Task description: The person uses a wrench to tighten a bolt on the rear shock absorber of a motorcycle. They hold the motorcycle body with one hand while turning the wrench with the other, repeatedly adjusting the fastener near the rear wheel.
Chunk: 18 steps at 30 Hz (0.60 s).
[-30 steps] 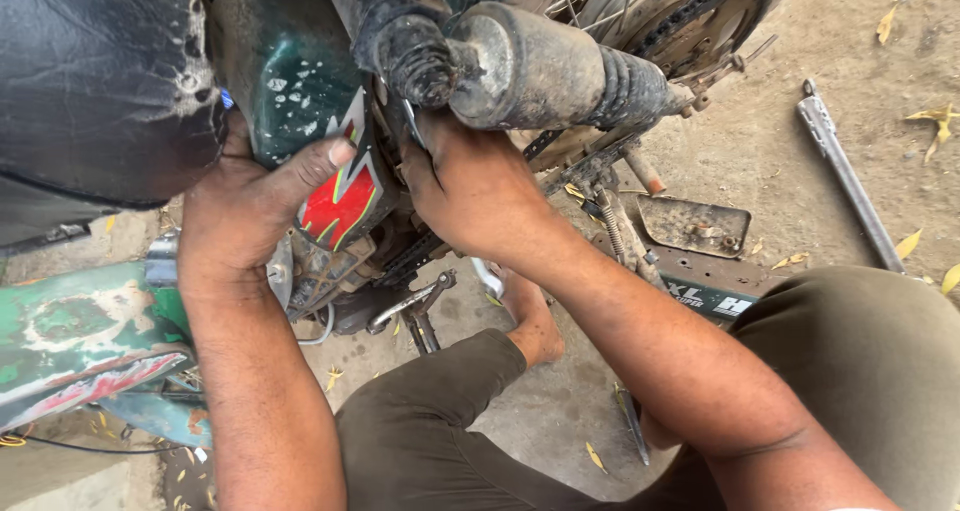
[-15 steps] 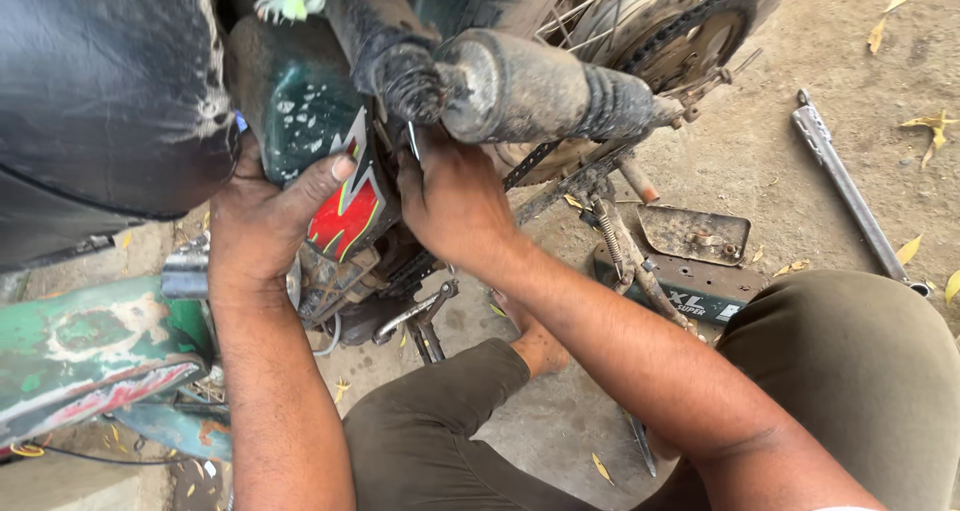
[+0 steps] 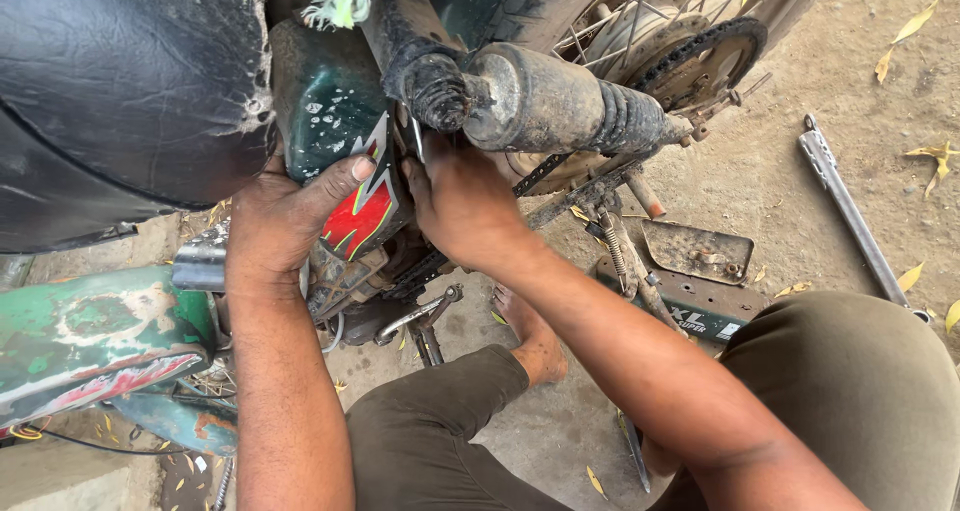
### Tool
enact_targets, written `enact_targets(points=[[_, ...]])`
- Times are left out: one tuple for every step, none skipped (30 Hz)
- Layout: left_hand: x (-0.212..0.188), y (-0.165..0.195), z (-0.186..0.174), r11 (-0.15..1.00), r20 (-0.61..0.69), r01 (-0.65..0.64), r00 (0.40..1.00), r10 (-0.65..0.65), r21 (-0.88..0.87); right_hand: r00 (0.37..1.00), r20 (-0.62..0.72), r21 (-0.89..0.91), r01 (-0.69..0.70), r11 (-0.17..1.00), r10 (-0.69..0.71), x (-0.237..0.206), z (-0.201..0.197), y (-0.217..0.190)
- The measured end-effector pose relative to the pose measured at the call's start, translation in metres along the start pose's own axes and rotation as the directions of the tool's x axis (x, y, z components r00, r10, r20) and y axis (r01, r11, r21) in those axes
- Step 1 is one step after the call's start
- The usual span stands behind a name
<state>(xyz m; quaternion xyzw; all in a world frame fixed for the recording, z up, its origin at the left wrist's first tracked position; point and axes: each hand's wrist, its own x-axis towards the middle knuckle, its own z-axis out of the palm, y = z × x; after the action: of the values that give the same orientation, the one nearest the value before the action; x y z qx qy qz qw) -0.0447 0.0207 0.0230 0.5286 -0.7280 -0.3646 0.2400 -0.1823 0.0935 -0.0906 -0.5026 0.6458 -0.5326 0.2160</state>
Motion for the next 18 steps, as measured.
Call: enact_targets(points=[[-0.001, 0.000, -0.001, 1.000, 0.002, -0.006, 1.000, 0.006, 0.009, 0.998, 0.055, -0.036, -0.031, 0.999, 0.033, 0.000, 0.006, 0.002], [0.000, 0.001, -0.001, 1.000, 0.007, -0.016, 1.000, 0.016, 0.017, 0.999, 0.030, -0.002, -0.030, 1.000, 0.030, -0.001, 0.010, 0.004], [0.000, 0.002, -0.001, 1.000, 0.000, -0.021, 1.000, 0.021, 0.022, 1.000, 0.003, 0.028, -0.027, 0.999, 0.027, -0.001, 0.011, 0.006], [-0.001, 0.002, 0.000, 0.999, -0.007, -0.026, 1.000, 0.026, 0.025, 0.999, -0.024, 0.055, -0.023, 0.998, 0.024, -0.002, 0.011, 0.008], [-0.001, 0.002, 0.001, 0.999, -0.015, -0.030, 0.999, 0.030, 0.027, 0.998, -0.063, 0.090, 0.020, 0.996, -0.015, -0.005, 0.011, 0.008], [-0.001, 0.002, 0.002, 0.999, -0.001, -0.034, 0.999, 0.034, -0.015, 0.994, -0.099, 0.124, 0.064, 0.990, -0.052, -0.009, 0.010, 0.007], [0.000, 0.000, 0.003, 0.998, 0.011, -0.035, 0.999, 0.035, -0.058, 0.987, -0.134, 0.156, 0.110, 0.982, -0.089, -0.012, 0.008, 0.006], [0.000, -0.001, 0.003, 0.994, 0.021, -0.037, 0.999, 0.039, -0.101, 0.991, -0.090, 0.152, 0.116, 0.982, -0.103, -0.010, 0.004, 0.006], [0.001, -0.001, 0.002, 0.998, 0.012, -0.017, 1.000, 0.018, -0.058, 0.992, -0.047, 0.148, 0.121, 0.982, -0.115, -0.007, -0.002, 0.006], [0.002, -0.002, 0.000, 1.000, 0.002, 0.006, 1.000, -0.006, -0.015, 0.992, 0.000, 0.146, 0.123, 0.982, -0.124, -0.005, -0.009, 0.005], [0.003, -0.004, -0.001, 0.999, -0.009, 0.032, 0.999, -0.031, 0.027, 0.993, 0.081, 0.179, 0.070, 0.981, -0.085, -0.003, -0.018, 0.006], [0.003, -0.005, -0.001, 0.999, -0.003, 0.028, 1.000, -0.028, 0.037, 0.985, 0.164, 0.207, 0.013, 0.978, -0.048, -0.003, -0.030, 0.008], [0.003, -0.006, -0.002, 0.999, 0.003, 0.023, 1.000, -0.023, 0.047, 0.969, 0.246, 0.230, -0.045, 0.972, -0.014, -0.003, -0.039, 0.008], [0.005, -0.006, -0.003, 0.998, 0.009, 0.016, 1.000, -0.017, 0.058, 0.946, 0.312, 0.320, -0.193, 0.927, 0.089, -0.005, -0.045, 0.006], [0.006, -0.006, -0.003, 0.999, 0.025, 0.018, 1.000, -0.019, 0.042, 0.904, 0.386, 0.394, -0.340, 0.854, 0.182, -0.006, -0.050, 0.006], [0.006, -0.006, -0.004, 0.999, 0.040, 0.022, 0.999, -0.023, 0.026, 0.845, 0.468, 0.448, -0.481, 0.754, 0.260, -0.008, -0.052, 0.006], [0.006, -0.006, -0.004, 1.000, 0.055, 0.027, 0.998, -0.028, 0.011, 0.847, 0.466, 0.451, -0.475, 0.755, 0.254, -0.009, -0.051, 0.007], [0.005, -0.006, -0.006, 0.996, 0.035, 0.034, 0.999, -0.038, 0.087, 0.851, 0.465, 0.456, -0.468, 0.757, 0.245, -0.009, -0.049, 0.009]])
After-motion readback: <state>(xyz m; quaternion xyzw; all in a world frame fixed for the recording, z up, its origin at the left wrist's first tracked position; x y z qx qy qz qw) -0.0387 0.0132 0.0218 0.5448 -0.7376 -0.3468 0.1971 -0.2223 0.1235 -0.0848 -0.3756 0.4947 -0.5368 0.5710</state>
